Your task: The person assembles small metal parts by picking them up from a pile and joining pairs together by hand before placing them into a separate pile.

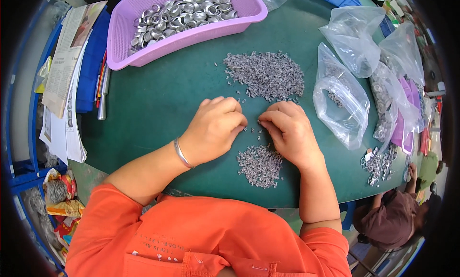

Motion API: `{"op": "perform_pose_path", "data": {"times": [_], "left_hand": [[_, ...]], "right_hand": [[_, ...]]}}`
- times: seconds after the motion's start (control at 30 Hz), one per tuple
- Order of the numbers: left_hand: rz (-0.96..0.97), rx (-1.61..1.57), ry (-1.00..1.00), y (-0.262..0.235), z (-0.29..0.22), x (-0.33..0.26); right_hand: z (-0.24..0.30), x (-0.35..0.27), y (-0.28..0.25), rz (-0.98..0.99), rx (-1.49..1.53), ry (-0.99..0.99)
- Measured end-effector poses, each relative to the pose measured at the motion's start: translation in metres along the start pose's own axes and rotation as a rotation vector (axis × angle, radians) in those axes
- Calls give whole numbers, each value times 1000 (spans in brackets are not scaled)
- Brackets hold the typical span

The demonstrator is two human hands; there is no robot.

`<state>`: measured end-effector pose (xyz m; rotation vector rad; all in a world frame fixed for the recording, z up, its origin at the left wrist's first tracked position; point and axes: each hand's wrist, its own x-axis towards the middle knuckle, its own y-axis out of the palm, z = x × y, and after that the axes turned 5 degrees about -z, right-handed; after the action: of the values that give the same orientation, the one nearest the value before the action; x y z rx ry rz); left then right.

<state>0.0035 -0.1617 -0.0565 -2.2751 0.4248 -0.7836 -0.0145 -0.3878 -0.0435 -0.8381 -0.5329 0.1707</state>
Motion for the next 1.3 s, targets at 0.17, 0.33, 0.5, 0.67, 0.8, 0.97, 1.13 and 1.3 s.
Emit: {"op": "perform_pose_path", "data": {"times": [0.17,0.33,0.5,0.67,0.8,0.97,1.13,1.3], "left_hand": [[-21,-77,-119,-6,9,-1],[-16,84,-45,-4,6,-1],[33,-40,25,-2,0,-6],[211,-357,-31,-7,-10,-16],[-113,-11,-103,-8,6,2],[-50,129,-140,-4,15,1],[-57,-39,-56,-1,12,-2],[50,-202,-71,-2,6,-3]], "right_hand": [[-4,-1,0,-51,64,74],[4,-1,-5,122,158,46],[9,3,-6,152,132,10],[12,1,-19,450,352,71],[18,23,2,158,145,2],[14,30,7,246,98,-51],[13,18,-3,169,120,31],[11,7,-3,36,73,47]]}}
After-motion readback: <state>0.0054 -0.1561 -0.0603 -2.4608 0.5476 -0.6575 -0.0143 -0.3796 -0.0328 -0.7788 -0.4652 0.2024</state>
